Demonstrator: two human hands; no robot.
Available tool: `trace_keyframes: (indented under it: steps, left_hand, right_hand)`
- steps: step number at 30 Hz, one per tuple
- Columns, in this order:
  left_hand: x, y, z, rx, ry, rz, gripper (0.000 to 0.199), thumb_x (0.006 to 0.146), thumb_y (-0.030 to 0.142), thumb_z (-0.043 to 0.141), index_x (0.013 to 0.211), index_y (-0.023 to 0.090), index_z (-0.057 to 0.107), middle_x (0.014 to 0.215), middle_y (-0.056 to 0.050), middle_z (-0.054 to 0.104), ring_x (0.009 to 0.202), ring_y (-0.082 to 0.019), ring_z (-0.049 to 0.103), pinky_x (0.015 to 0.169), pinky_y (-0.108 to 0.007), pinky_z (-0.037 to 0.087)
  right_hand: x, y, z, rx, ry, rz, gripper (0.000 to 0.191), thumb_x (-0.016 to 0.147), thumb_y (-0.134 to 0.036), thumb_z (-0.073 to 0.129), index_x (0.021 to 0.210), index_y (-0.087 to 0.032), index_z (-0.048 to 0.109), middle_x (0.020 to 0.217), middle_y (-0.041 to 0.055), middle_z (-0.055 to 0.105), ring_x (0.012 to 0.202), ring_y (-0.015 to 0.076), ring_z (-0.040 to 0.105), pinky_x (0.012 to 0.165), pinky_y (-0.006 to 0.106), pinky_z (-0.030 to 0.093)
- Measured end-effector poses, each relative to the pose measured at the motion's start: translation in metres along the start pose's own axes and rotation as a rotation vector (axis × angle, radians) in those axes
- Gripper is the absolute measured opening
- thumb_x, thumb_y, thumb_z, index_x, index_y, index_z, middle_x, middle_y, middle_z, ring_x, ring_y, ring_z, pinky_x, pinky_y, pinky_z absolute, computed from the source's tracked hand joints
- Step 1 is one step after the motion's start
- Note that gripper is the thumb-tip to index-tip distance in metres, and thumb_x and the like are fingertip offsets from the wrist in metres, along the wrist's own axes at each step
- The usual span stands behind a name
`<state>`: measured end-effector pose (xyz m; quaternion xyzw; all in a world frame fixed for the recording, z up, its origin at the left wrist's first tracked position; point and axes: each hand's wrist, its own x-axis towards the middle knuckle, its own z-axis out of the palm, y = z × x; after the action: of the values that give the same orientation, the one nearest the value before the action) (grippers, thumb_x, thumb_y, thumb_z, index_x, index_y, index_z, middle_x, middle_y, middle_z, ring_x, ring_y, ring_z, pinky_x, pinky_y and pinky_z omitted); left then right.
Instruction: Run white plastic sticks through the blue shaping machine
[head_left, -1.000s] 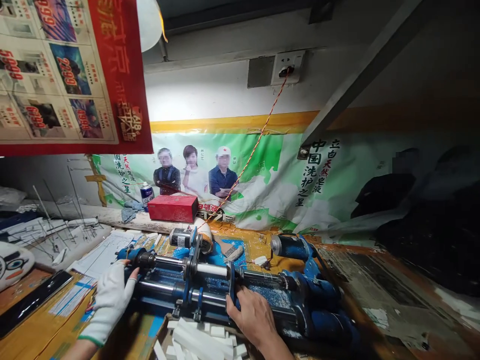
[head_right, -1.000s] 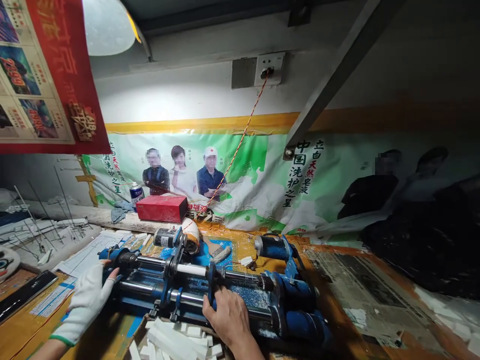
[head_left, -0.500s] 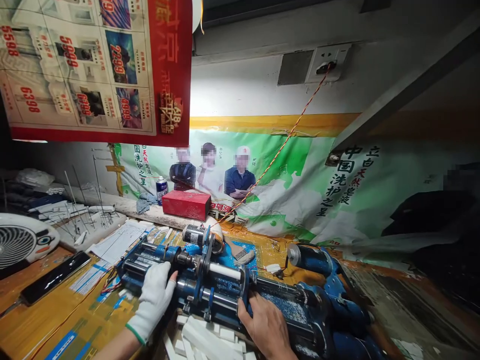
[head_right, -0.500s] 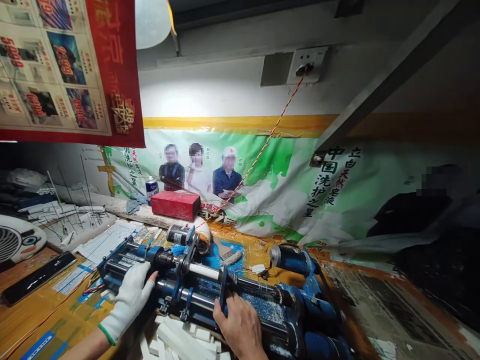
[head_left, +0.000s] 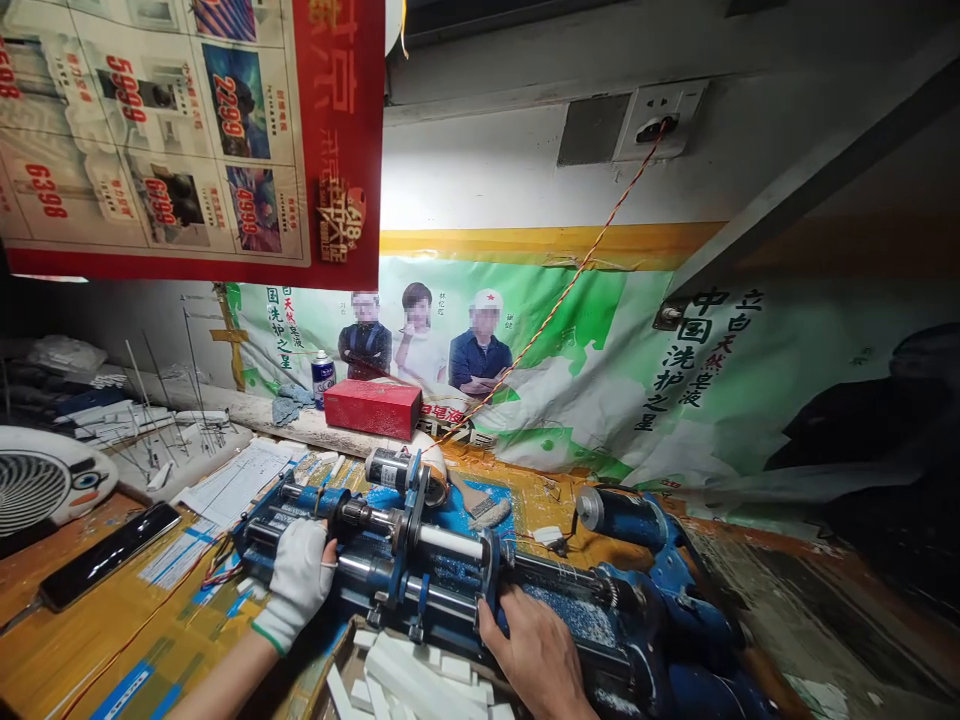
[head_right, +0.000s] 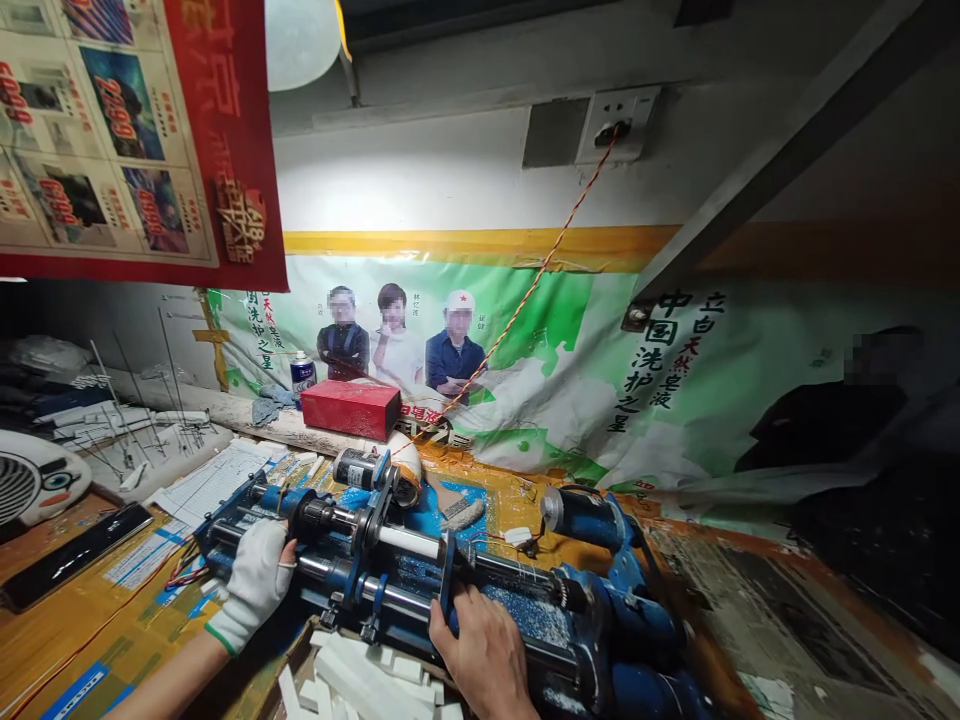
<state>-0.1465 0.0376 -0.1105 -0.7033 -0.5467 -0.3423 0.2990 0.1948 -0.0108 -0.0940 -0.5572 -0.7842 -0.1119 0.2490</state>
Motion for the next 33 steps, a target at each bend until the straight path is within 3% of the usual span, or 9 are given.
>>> trace_keyframes:
  steps: [10, 14, 16, 18, 20, 23, 27, 30, 33]
  left_hand:
    - [-0.008, -0.060, -0.004, 0.025, 0.079, -0.082, 0.024, 0.087, 0.038, 0.042, 0.095, 0.017, 0.050, 0.085, -0.007, 0.057, 0.082, -0.021, 0.055, 0.078, -0.037, 0.046]
    - [0.017, 0.000, -0.028, -0.155, 0.171, -0.258, 0.061, 0.075, 0.048, 0.060, 0.121, 0.014, 0.040, 0.116, -0.014, 0.051, 0.107, -0.027, 0.050, 0.094, -0.044, 0.040]
    - [0.046, 0.050, -0.035, -0.337, 0.071, -0.106, 0.070, 0.070, 0.046, 0.065, 0.127, 0.015, 0.039, 0.119, -0.014, 0.052, 0.113, -0.029, 0.047, 0.101, -0.048, 0.033]
    - [0.077, 0.100, -0.037, -0.531, -0.177, 0.150, 0.047, 0.073, 0.036, 0.061, 0.117, 0.022, 0.051, 0.104, -0.010, 0.061, 0.107, -0.027, 0.052, 0.105, -0.053, 0.024]
    - [0.096, 0.137, -0.040, -0.691, -0.333, 0.176, 0.015, 0.079, 0.024, 0.051, 0.089, 0.022, 0.062, 0.077, -0.006, 0.062, 0.089, -0.023, 0.058, 0.104, -0.053, 0.024]
    - [0.094, 0.165, -0.050, -0.972, -0.552, -0.097, 0.012, 0.079, 0.024, 0.051, 0.073, 0.020, 0.060, 0.067, -0.005, 0.058, 0.078, -0.021, 0.058, 0.095, -0.047, 0.036]
    - [0.064, 0.176, -0.063, -1.706, -0.955, -0.804, 0.024, 0.076, 0.036, 0.060, 0.090, 0.017, 0.060, 0.082, -0.005, 0.062, 0.074, -0.017, 0.061, 0.076, -0.034, 0.050]
    - [0.055, 0.181, -0.057, -2.046, -0.817, -1.385, 0.030, 0.076, 0.030, 0.064, 0.100, 0.015, 0.057, 0.099, -0.009, 0.063, 0.089, -0.018, 0.063, 0.083, -0.034, 0.051]
    - [0.064, 0.186, -0.046, -2.067, -0.506, -1.676, 0.027, 0.076, 0.016, 0.065, 0.101, 0.014, 0.056, 0.102, -0.009, 0.064, 0.096, -0.018, 0.063, 0.087, -0.035, 0.052]
  right_hand:
    - [-0.001, 0.000, 0.010, 0.070, 0.067, 0.035, 0.026, 0.090, -0.037, 0.037, 0.083, -0.022, 0.057, 0.073, 0.0004, 0.059, 0.069, 0.0145, 0.054, 0.066, 0.027, 0.030]
    - [0.002, -0.003, 0.010, 0.028, 0.044, 0.019, 0.024, 0.089, -0.034, 0.039, 0.083, -0.021, 0.059, 0.073, 0.0012, 0.060, 0.070, 0.0150, 0.055, 0.067, 0.028, 0.031]
    - [0.004, -0.003, 0.006, -0.017, 0.008, 0.019, 0.024, 0.088, -0.033, 0.041, 0.078, -0.021, 0.060, 0.071, 0.0018, 0.060, 0.069, 0.0155, 0.056, 0.069, 0.029, 0.031]
    - [0.004, 0.001, -0.002, -0.048, -0.042, 0.023, 0.025, 0.087, -0.033, 0.042, 0.075, -0.020, 0.060, 0.070, 0.0022, 0.061, 0.069, 0.0161, 0.057, 0.072, 0.029, 0.032]
    - [0.001, 0.011, -0.010, -0.067, -0.091, 0.033, 0.027, 0.087, -0.034, 0.042, 0.073, -0.020, 0.061, 0.070, 0.0021, 0.063, 0.069, 0.0169, 0.058, 0.074, 0.030, 0.032]
    - [-0.008, 0.034, -0.020, -0.054, -0.137, 0.037, 0.029, 0.088, -0.037, 0.041, 0.075, -0.021, 0.061, 0.071, 0.0011, 0.064, 0.067, 0.0162, 0.059, 0.068, 0.029, 0.033]
    - [-0.015, 0.048, -0.022, 0.020, -0.139, 0.024, 0.030, 0.089, -0.039, 0.039, 0.078, -0.021, 0.061, 0.072, 0.0002, 0.063, 0.067, 0.0143, 0.059, 0.061, 0.027, 0.031]
    - [-0.013, 0.041, -0.021, 0.055, -0.127, 0.031, 0.029, 0.089, -0.038, 0.039, 0.081, -0.021, 0.061, 0.073, -0.0001, 0.063, 0.069, 0.0138, 0.059, 0.061, 0.026, 0.031]
    - [-0.010, 0.034, -0.024, 0.085, -0.134, 0.038, 0.028, 0.089, -0.036, 0.039, 0.084, -0.020, 0.061, 0.077, 0.0009, 0.064, 0.071, 0.0137, 0.059, 0.062, 0.026, 0.031]
